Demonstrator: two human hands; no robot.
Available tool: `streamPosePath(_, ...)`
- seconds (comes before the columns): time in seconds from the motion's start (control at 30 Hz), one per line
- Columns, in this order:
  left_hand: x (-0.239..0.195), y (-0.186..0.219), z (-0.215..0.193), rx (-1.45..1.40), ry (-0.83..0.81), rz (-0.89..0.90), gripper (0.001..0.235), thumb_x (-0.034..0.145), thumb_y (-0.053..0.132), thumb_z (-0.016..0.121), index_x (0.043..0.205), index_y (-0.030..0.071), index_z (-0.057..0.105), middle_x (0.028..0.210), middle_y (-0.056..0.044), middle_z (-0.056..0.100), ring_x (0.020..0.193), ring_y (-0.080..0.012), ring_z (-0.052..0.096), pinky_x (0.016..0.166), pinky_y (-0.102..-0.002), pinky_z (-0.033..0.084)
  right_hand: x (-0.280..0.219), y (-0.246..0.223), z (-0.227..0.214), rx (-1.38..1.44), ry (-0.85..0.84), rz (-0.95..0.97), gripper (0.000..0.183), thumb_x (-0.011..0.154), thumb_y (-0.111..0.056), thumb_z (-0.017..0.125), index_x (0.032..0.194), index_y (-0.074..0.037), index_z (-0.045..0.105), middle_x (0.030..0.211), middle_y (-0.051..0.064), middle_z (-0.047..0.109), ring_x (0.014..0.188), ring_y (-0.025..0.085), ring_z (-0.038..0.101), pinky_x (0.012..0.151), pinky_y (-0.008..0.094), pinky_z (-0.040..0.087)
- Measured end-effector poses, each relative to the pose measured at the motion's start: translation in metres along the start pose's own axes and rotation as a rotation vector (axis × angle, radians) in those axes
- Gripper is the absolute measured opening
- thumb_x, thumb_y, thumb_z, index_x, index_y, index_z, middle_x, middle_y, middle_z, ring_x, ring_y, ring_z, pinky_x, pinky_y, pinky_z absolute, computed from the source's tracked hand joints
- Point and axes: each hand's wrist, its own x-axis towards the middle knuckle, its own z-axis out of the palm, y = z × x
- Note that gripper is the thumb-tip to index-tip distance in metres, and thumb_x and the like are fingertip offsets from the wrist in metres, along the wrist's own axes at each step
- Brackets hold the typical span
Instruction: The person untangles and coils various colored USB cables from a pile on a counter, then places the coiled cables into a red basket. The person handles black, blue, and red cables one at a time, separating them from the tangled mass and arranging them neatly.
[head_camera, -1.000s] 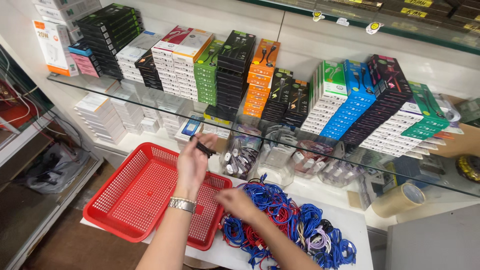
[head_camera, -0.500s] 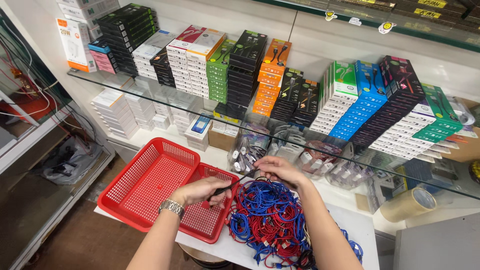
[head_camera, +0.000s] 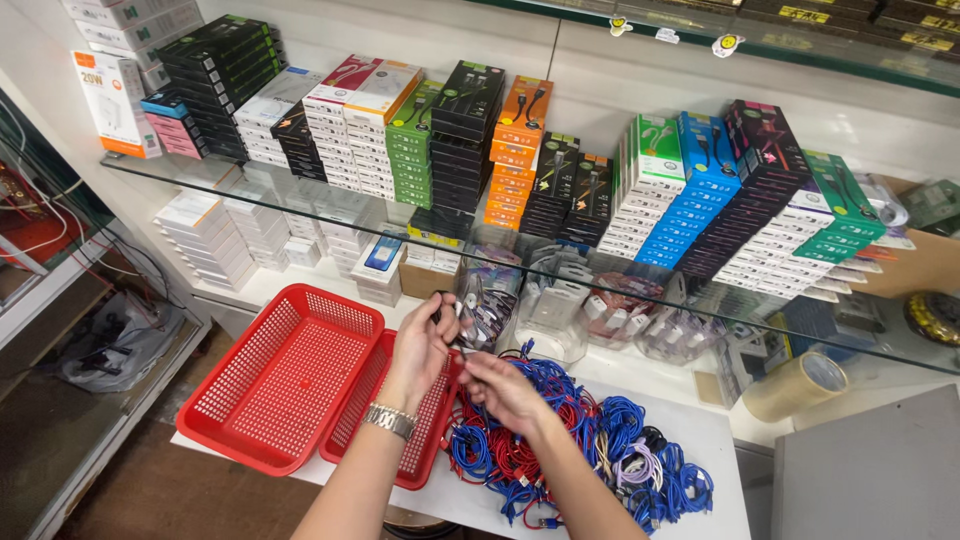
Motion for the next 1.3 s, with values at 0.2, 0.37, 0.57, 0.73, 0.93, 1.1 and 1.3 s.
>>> streamPosePath(0.2,-0.003,-0.003,0.022,1.079,0.137,0.362,0.023,0.104,0.021,0.047,0.109,0.002,0.060,0.076,-0.009,0.073,0.071,-0.0227,0.069,0.069,-0.042,0.054,-0.021,0.000,0.043,-0.182,0.098,-0.091,0.028,0.094,-0.013,0.066,0.121,-0.006,0.064,0.087,0.005,0.071,0.071,0.009,0.062,0.066,0.025,0.052)
streamPosePath(0.37,-0.013,0.004,0.031,1.481,0.012,0.332,0.027,0.104,0.025,0.054,0.102,-0.002,0.059,0.079,-0.021,0.070,0.077,-0.0378,0.069,0.068,-0.046,0.053,-0.032,-0.042,0.031,-0.014,0.113,-0.181,0.025,0.097,-0.016,0.062,0.117,-0.002,0.061,0.100,0.009,0.073,0.087,0.014,0.070,0.080,0.027,0.059)
streamPosePath(0.57,-0.008,-0.003,0.034,1.394,-0.170,0.264,0.028,0.099,0.024,0.059,0.096,-0.002,0.068,0.067,-0.018,0.067,0.056,-0.0287,0.064,0.058,-0.041,0.052,-0.036,-0.055,0.024,-0.303,0.226,-0.424,0.029,0.102,-0.018,0.066,0.123,0.002,0.062,0.109,0.010,0.069,0.096,0.016,0.063,0.081,0.030,0.053)
streamPosePath(0.73,0.001,-0.009,0.019,0.856,-0.193,-0.207,0.023,0.099,0.021,0.059,0.095,0.000,0.069,0.063,0.001,0.057,0.049,-0.0094,0.054,0.052,-0.028,0.055,-0.046,-0.066,0.029,-0.288,0.132,-0.324,0.043,0.091,-0.020,0.066,0.131,-0.012,0.056,0.122,-0.004,0.067,0.112,0.008,0.063,0.093,0.028,0.051)
streamPosePath(0.93,0.000,-0.009,0.010,0.667,-0.192,-0.285,0.022,0.100,0.019,0.063,0.094,-0.001,0.070,0.060,0.000,0.058,0.048,-0.0095,0.053,0.051,-0.027,0.050,-0.044,-0.070,0.012,-0.195,-0.088,-0.168,0.032,0.100,-0.023,0.065,0.126,-0.005,0.059,0.113,0.004,0.068,0.105,0.015,0.065,0.094,0.030,0.052)
streamPosePath(1.1,-0.004,-0.022,0.024,0.636,-0.088,-0.193,0.022,0.096,0.017,0.068,0.095,-0.005,0.072,0.066,-0.008,0.069,0.055,-0.0137,0.066,0.054,-0.027,0.054,-0.039,-0.069,-0.003,-0.145,-0.208,-0.178,0.025,0.109,-0.026,0.065,0.122,-0.005,0.059,0.104,0.006,0.066,0.100,0.016,0.064,0.092,0.031,0.051)
streamPosePath(1.3,-0.005,-0.024,0.035,0.543,-0.071,-0.129,0.019,0.093,0.016,0.074,0.099,-0.002,0.073,0.076,-0.007,0.073,0.066,-0.0139,0.068,0.063,-0.027,0.055,-0.043,-0.080,0.000,-0.072,-0.053,-0.120,0.028,0.092,-0.023,0.065,0.117,-0.011,0.063,0.098,0.002,0.072,0.090,0.012,0.070,0.084,0.027,0.057)
